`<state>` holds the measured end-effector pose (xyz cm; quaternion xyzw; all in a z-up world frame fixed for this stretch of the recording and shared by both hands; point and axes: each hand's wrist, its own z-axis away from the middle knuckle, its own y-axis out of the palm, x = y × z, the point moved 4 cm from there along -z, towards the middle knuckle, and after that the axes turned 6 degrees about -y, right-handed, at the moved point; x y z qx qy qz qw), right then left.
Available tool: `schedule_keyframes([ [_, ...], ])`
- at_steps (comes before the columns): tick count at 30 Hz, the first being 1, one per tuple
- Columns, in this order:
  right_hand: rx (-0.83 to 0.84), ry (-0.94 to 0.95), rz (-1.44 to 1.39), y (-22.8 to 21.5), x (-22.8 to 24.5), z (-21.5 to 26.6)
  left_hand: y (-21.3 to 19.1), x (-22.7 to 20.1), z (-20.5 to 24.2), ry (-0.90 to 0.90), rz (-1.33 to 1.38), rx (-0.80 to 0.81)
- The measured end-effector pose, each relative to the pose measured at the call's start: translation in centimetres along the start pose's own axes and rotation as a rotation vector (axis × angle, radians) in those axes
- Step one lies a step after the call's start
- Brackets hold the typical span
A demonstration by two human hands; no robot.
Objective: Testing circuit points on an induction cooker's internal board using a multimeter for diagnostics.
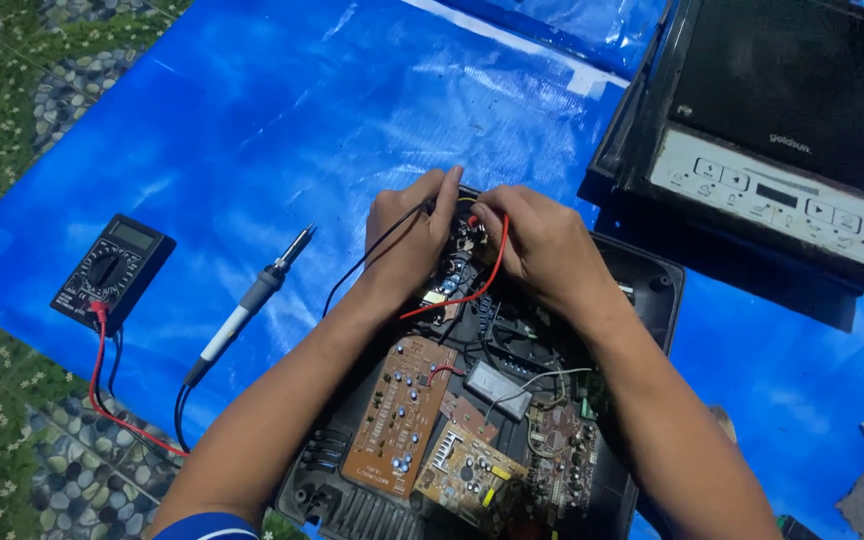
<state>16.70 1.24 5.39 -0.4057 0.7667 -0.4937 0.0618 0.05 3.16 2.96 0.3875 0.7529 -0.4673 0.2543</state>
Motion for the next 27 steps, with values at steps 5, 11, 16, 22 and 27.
schedule_keyframes([
  [5, -0.015, -0.014, 0.002, 0.18, -0.08, 0.11, 0.14, 0.11, 0.11, 0.012, -0.015, 0.021],
  [11, -0.012, -0.010, -0.011, 0.14, -0.21, 0.18, 0.33, 0.31, 0.00, -0.017, -0.014, 0.024],
  [16, -0.019, -0.013, -0.022, 0.31, -0.48, 0.18, 0.04, 0.16, -0.09, -0.032, 0.015, 0.041],
  [22, -0.022, 0.006, -0.048, 0.20, -0.56, 0.17, -0.06, 0.02, -0.11, -0.084, 0.035, 0.083],
  [27, -0.014, 0.030, -0.081, 0.11, -0.62, 0.10, 0.10, 0.16, -0.21, -0.122, 0.009, 0.112],
])
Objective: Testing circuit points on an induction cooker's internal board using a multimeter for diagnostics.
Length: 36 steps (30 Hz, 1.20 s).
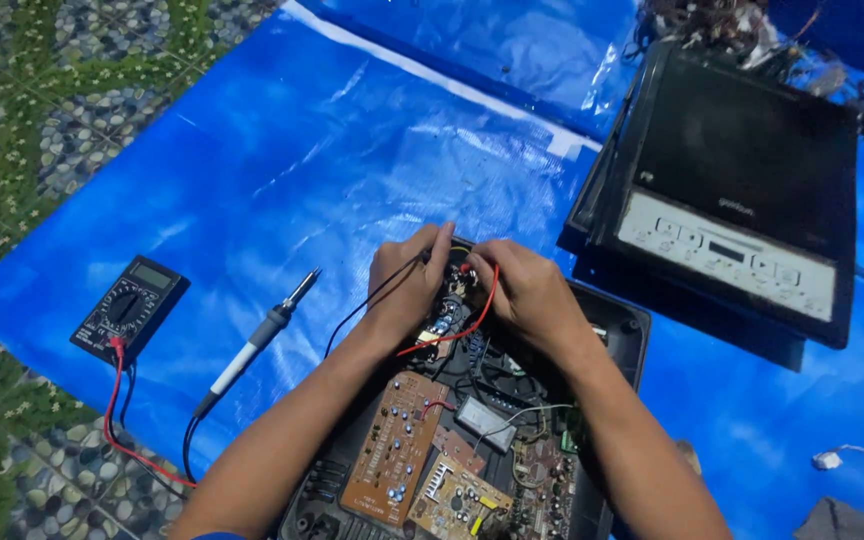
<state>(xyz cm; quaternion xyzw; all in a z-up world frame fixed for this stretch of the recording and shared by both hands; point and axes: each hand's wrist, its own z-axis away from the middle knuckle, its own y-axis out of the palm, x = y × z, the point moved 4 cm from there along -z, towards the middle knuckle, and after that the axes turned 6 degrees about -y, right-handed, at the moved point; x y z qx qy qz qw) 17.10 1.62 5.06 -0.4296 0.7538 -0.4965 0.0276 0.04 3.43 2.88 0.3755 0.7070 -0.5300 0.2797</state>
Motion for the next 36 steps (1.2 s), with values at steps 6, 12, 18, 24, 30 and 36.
schedule_keyframes([
  [6, 0.014, 0.055, -0.071, -0.1, -0.2, 0.0, -0.1, -0.1, 0.0, -0.027, -0.004, -0.003],
  [12, -0.031, 0.002, -0.038, -0.2, -0.1, -0.1, -0.5, -0.2, 0.0, -0.035, 0.028, -0.016],
  [18, -0.050, 0.002, -0.026, -0.1, -0.6, 0.4, -0.1, 0.1, 0.1, -0.024, 0.050, -0.028],
  [24, -0.088, -0.017, -0.023, 0.0, -0.6, 0.6, -0.1, 0.2, 0.2, -0.029, 0.075, -0.031],
  [30, -0.127, -0.043, -0.080, -0.3, -0.5, 0.3, 0.1, 0.4, 0.1, -0.036, 0.061, -0.039],
  [36, -0.172, -0.114, -0.104, -0.7, 0.3, -0.1, -0.3, 0.1, 0.0, -0.014, 0.074, -0.041],
])
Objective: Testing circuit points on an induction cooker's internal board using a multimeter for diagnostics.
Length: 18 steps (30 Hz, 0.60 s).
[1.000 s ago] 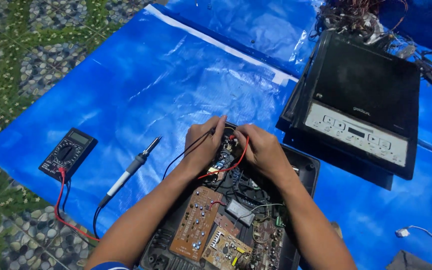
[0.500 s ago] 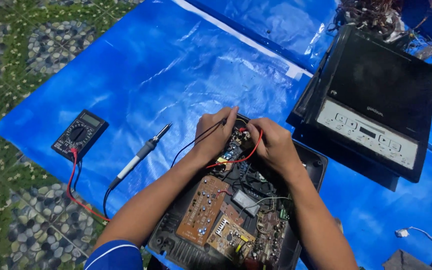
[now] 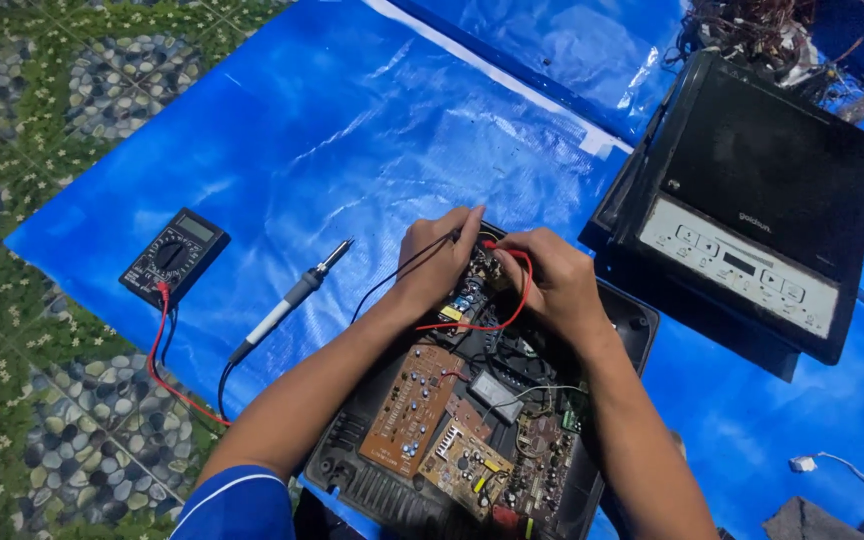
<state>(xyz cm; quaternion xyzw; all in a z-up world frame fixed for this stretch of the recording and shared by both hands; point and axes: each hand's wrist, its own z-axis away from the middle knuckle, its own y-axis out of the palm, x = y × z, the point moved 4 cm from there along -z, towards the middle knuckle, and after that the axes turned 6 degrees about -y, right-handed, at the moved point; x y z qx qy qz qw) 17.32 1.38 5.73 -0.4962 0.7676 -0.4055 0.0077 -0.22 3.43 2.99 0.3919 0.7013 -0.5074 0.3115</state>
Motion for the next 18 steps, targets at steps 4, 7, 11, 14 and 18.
schedule_keyframes([
  [4, -0.026, -0.060, -0.014, -0.6, 0.9, -0.6, -0.4, -0.4, -0.2, 0.072, 0.055, -0.026],
  [7, -0.031, -0.056, 0.023, -0.8, 0.7, -0.2, -0.3, -0.1, 0.1, 0.066, 0.020, -0.038],
  [11, -0.044, -0.055, 0.060, -1.6, 0.7, -0.2, -0.5, -0.1, -0.2, 0.063, 0.064, -0.044],
  [14, -0.020, -0.053, 0.087, -2.4, 1.5, -0.6, -0.7, -0.4, -0.1, 0.082, 0.067, -0.056],
  [18, 0.035, -0.059, 0.126, -3.0, 2.3, -1.2, -0.6, -0.1, -0.1, 0.099, 0.087, -0.071],
])
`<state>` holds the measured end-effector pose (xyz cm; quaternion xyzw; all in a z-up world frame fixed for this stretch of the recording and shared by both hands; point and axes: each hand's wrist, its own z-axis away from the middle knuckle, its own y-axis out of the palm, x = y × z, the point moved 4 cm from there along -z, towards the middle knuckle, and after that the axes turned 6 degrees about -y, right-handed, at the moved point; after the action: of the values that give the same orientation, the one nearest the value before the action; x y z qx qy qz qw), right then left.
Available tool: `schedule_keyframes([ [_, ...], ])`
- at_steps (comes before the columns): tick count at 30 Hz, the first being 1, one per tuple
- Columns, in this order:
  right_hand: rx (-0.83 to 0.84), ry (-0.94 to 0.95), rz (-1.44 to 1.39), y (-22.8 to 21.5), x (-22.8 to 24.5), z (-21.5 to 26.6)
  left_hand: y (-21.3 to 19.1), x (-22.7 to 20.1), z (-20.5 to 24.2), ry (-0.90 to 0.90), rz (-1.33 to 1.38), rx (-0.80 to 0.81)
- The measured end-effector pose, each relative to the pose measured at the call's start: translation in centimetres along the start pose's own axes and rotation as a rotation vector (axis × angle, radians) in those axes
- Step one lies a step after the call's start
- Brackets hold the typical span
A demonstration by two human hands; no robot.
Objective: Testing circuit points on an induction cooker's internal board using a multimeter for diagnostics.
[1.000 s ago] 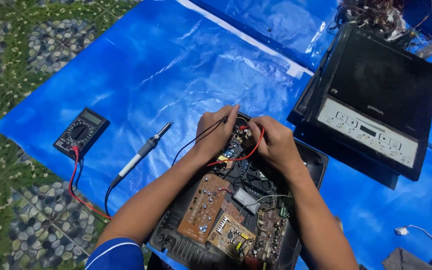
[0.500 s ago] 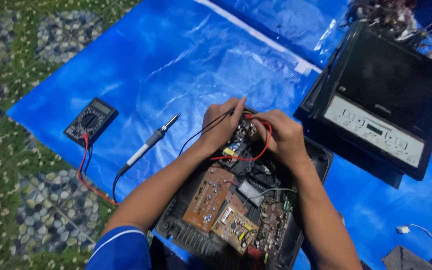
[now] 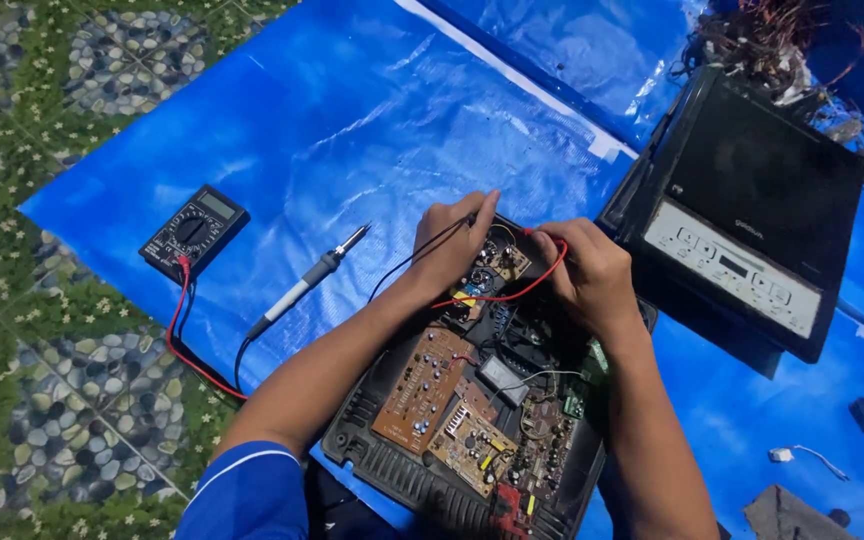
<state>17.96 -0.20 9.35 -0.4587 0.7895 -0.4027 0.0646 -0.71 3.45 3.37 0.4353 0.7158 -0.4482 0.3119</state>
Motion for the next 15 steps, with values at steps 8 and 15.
schedule_keyframes([
  [8, 0.048, 0.050, 0.107, -1.7, 2.2, 1.1, 0.3, 0.7, -0.2, 0.006, 0.018, -0.004],
  [15, 0.017, 0.139, 0.117, -1.2, 2.8, 4.1, 0.4, 0.4, -0.3, 0.011, 0.009, -0.025],
])
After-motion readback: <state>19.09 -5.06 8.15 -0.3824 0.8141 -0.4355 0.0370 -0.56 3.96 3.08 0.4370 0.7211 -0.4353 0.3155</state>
